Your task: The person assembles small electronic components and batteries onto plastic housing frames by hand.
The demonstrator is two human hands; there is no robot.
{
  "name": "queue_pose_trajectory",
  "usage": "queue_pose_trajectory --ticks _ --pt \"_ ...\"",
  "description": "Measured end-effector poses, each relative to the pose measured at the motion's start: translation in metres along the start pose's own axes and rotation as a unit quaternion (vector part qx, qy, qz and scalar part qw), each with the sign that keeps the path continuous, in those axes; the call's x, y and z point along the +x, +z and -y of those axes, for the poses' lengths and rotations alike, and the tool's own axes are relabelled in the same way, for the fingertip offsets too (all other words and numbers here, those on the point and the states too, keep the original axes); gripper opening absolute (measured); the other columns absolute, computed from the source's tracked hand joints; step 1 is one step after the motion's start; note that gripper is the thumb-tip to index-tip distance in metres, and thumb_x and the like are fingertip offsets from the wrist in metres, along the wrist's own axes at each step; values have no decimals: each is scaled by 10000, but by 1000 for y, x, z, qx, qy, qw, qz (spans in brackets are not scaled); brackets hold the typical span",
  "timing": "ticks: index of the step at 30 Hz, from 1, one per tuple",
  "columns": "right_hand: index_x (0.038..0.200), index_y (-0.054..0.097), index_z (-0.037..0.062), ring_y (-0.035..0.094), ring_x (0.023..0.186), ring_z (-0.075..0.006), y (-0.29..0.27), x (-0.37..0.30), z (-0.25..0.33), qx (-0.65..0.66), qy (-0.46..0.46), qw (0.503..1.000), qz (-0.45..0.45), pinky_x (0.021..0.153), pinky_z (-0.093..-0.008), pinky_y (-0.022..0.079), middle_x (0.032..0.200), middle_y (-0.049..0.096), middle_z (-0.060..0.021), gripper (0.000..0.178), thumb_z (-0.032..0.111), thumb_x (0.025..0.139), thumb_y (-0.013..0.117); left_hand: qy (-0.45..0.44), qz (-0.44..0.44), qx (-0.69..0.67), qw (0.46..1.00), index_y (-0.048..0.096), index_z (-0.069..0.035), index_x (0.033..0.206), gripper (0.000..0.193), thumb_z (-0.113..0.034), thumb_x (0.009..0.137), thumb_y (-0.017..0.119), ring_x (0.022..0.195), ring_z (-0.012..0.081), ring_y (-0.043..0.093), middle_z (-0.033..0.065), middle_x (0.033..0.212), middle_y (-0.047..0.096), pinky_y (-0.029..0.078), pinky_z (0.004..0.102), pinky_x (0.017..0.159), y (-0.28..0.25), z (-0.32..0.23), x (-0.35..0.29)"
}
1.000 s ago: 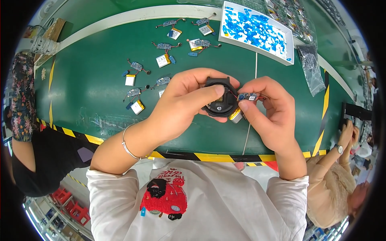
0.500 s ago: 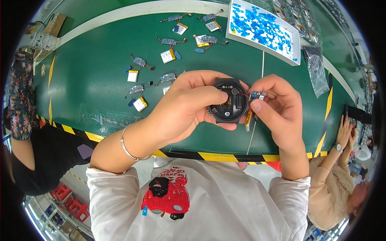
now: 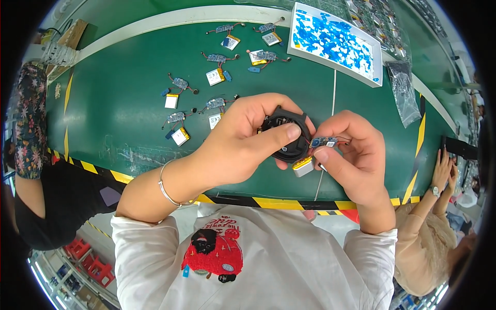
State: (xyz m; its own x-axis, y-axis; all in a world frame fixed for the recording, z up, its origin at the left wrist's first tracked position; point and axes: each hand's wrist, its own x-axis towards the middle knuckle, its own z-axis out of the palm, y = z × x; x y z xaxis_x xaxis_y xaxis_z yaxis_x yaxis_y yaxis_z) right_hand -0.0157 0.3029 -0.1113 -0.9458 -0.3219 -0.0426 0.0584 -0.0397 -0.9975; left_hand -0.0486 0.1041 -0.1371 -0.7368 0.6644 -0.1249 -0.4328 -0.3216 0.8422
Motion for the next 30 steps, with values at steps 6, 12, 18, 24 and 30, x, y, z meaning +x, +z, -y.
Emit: queue_pose_trajectory --ticks 6,12,18,24,30 --pt "969 565 -1 531 718 -43 -2 4 1 -24 -21 999 28 627 -194 420 822 588 -10 216 -54 772 636 9 -102 -43 994 578 30 1023 171 -74 905 513 755 118 619 94 879 645 522 250 625 13 -2 -2" --pt "1026 561 -5 527 738 -43 -7 6 -6 3 20 1000 -20 686 -202 437 861 563 2 260 -73 780 613 109 -100 -1 989 553 67 1071 223 71 860 482 787 128 609 119 997 629 519 259 712 15 3 -8" --pt "1010 560 -16 527 775 -57 -8 8 -8 11 27 1000 -11 706 -216 442 920 567 -23 248 -84 778 612 171 -75 186 965 518 82 1103 283 111 836 430 961 219 631 177 1097 598 537 318 801 12 1 -13" --pt "973 562 -14 530 828 -91 -8 11 -10 22 9 1000 -15 744 -239 444 925 569 -47 227 -106 769 602 195 -71 240 948 541 87 1072 275 121 824 428 964 226 635 169 1059 621 522 322 833 9 0 -13" --pt "923 571 -14 539 826 -95 -9 9 -10 22 2 1000 -11 744 -244 441 899 571 -43 181 -102 768 602 182 -70 239 951 556 85 1045 252 112 816 455 953 217 638 162 1034 634 520 317 832 10 -1 -15"
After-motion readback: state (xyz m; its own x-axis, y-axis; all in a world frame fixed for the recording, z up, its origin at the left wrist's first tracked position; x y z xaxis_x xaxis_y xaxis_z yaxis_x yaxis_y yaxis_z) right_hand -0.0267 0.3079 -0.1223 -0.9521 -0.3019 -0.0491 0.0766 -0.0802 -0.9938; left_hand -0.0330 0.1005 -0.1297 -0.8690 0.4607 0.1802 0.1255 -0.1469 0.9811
